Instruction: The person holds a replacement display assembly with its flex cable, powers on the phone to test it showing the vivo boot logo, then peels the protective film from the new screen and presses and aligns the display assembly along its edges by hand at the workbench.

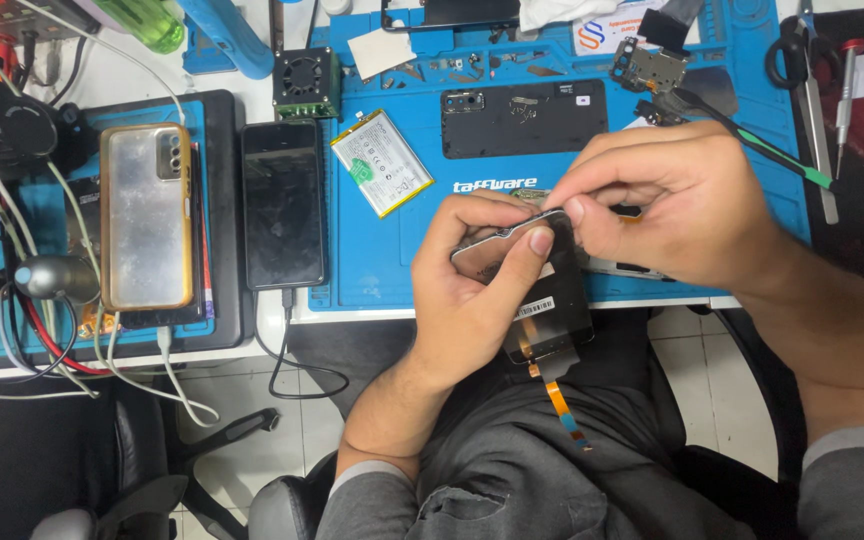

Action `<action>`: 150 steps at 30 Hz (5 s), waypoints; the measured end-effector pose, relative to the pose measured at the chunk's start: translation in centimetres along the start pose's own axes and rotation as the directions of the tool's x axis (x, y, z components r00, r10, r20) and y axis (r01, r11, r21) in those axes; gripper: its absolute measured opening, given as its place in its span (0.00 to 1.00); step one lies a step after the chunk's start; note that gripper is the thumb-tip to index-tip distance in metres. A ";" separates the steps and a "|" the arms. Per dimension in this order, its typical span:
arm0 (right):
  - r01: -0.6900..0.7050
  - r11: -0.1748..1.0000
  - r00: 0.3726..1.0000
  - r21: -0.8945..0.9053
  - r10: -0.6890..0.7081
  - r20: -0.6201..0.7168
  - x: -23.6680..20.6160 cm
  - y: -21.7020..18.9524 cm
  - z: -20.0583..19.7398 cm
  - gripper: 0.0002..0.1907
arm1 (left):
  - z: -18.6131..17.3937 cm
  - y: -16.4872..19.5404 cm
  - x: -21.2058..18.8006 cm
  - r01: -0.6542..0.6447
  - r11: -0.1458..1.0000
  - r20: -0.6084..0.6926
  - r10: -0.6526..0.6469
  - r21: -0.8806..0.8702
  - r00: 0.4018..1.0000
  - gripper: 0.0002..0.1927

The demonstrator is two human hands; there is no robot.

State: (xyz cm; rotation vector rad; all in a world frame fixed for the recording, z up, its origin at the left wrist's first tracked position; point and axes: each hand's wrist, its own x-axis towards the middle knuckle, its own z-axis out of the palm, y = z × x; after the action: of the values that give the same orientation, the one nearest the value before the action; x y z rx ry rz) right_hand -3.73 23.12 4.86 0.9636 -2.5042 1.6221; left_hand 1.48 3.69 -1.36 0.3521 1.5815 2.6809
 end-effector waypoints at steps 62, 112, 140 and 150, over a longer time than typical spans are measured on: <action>0.065 0.996 0.998 0.064 -0.063 -0.031 0.1 0.3 1.0 0.04 | 0.2 -0.7 -0.1 -0.046 0.998 -0.048 0.045 -0.031 0.998 0.11; -0.210 0.921 0.972 0.329 0.234 -0.033 -1.9 1.0 0.1 0.06 | -0.8 -1.1 0.9 0.045 0.974 0.004 -0.045 -0.222 0.999 0.11; 0.177 0.927 0.983 -0.330 -0.150 0.106 0.2 -0.9 -0.9 0.05 | -0.7 1.3 0.8 0.108 0.990 0.029 -0.111 0.088 0.993 0.10; 0.201 0.902 0.978 -0.383 -0.163 0.130 0.3 -1.5 -1.1 0.08 | -0.5 2.0 0.9 0.064 0.971 0.113 -0.092 0.231 0.989 0.08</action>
State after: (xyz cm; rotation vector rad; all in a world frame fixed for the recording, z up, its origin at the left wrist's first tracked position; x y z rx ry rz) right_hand -3.57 23.46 6.75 1.1926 -2.5599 0.9845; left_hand 0.72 2.38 0.29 0.4386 1.8269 2.3757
